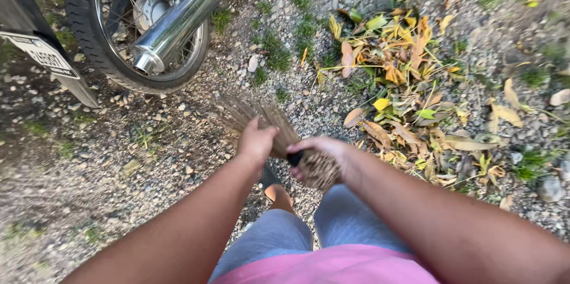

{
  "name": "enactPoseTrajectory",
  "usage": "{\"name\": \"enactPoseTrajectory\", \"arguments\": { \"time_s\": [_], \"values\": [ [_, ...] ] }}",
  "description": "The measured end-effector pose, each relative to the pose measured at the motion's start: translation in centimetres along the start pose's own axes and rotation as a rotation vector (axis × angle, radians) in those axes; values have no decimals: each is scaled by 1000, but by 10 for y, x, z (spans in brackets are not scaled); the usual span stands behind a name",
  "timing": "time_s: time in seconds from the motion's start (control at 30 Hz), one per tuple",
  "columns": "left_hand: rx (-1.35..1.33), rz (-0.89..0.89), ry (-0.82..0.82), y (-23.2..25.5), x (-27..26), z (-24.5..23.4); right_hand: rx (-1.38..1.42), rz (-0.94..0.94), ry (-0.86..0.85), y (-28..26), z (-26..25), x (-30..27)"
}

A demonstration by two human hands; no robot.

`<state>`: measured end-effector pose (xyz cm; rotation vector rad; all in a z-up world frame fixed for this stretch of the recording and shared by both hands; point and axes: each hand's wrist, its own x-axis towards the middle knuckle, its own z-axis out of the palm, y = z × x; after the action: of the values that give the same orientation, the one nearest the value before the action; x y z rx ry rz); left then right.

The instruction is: The person is using a broom made of bundled sticks to sweep dried leaves and debris from a gravel surface outdoors.

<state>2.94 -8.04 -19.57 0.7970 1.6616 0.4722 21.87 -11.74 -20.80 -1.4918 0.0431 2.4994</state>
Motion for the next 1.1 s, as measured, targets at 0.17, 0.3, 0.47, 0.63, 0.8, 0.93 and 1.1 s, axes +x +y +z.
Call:
{"name": "enactPoseTrajectory", "arguments": {
  "time_s": [0.17, 0.3, 0.47, 0.63, 0.8, 0.93, 1.1],
  "values": [
    [50, -41, -21, -11, 18, 55, 256, -178, 213, -95, -175, -38],
    [35, -31, -104, 7, 28, 125, 580, -345, 273, -136, -271, -100],
    [1, -173, -389, 59, 13, 202, -232, -523, 796, -89, -226, -116],
    [-164, -439, -496, 94, 7, 209, 258, -483, 347, -63, -146, -92],
    [-210, -453, -268, 106, 32, 168, 244, -297, -94, -113, -109, -11],
    [-40, -439, -261, 117, 83, 134, 492, -266, -97, -182, -154, 17],
    [96, -377, -431, 142, 147, 138, 652, -478, 238, -233, -252, -64]
  ]
}}
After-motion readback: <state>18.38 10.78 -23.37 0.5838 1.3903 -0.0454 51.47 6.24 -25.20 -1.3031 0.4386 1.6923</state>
